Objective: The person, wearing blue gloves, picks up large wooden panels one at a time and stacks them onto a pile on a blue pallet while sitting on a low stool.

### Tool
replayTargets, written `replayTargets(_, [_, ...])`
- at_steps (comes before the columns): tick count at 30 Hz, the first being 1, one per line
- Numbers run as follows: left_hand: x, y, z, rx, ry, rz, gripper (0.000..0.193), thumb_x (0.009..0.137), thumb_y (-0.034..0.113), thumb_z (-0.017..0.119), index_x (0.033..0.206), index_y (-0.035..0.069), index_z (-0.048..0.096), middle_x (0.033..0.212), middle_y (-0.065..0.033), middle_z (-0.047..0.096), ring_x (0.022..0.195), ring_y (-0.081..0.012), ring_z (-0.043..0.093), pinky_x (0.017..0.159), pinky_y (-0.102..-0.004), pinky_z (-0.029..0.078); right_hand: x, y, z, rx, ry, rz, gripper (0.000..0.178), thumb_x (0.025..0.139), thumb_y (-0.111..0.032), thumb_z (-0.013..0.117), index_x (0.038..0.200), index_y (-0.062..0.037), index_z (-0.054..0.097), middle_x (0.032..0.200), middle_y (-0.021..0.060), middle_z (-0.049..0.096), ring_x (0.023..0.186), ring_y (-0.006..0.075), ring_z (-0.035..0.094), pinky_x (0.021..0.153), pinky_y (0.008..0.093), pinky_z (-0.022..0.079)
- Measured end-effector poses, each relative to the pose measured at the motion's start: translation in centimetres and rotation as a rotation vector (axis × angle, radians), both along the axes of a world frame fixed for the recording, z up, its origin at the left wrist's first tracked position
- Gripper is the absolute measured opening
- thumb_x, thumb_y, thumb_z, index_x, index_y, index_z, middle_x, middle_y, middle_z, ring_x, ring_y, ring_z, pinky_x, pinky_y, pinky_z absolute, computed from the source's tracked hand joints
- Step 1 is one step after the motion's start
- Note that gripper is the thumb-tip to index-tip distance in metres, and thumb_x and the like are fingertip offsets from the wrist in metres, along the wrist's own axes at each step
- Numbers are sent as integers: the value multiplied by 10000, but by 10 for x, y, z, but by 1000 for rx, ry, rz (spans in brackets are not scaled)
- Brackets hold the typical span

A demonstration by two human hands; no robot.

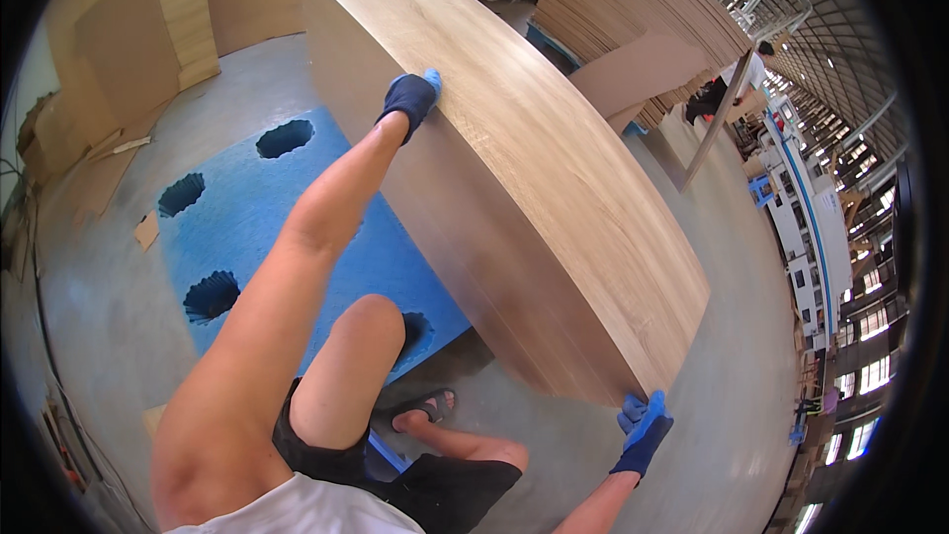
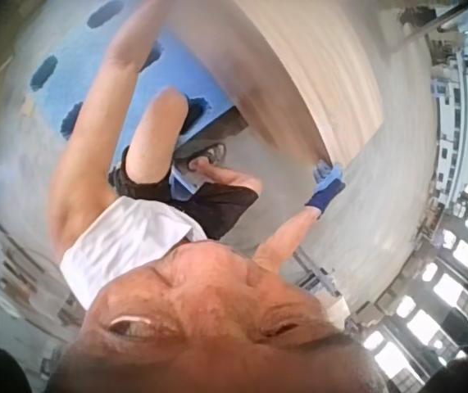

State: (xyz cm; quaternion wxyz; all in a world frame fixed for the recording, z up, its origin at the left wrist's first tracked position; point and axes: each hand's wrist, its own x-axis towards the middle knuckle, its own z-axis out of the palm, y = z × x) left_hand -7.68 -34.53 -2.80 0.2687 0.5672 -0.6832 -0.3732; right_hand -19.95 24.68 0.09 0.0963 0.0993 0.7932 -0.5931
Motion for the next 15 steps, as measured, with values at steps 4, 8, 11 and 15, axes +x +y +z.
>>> replayTargets(4, [3,4,3,-53,-12,29,552,824,450,347,850,-31,616,868,-234,595,902,-338,568,783,-383,435,-1,1,-3,41,57,-20,359,834,-344,445,855,8,512,622,102,526,517,177,529,464,301,442])
replayTargets(8, [-1,6,0,-83,-17,65,560,823,465,349,838,-23,622,868,-237,594,902,-341,568,788,-385,433,-3,2,2,140,41,56,395,835,-335,425,853,47,520,601,134,544,529,206,555,475,328,467])
replayTargets(11, [-4,1,-6,-127,-83,50,562,830,464,338,839,-21,623,879,-241,588,910,-348,561,796,-394,426,-4,3,5,230,27,71,436,825,-347,429,897,72,522,662,176,582,573,258,586,502,365,494])
replayTargets(15, [-6,-15,-21,-259,-133,-75,614,839,496,304,805,-28,622,843,-246,583,851,-363,572,766,-419,428,-5,3,-1,103,104,15,309,812,-274,428,750,16,515,609,154,566,492,245,573,401,340,474])
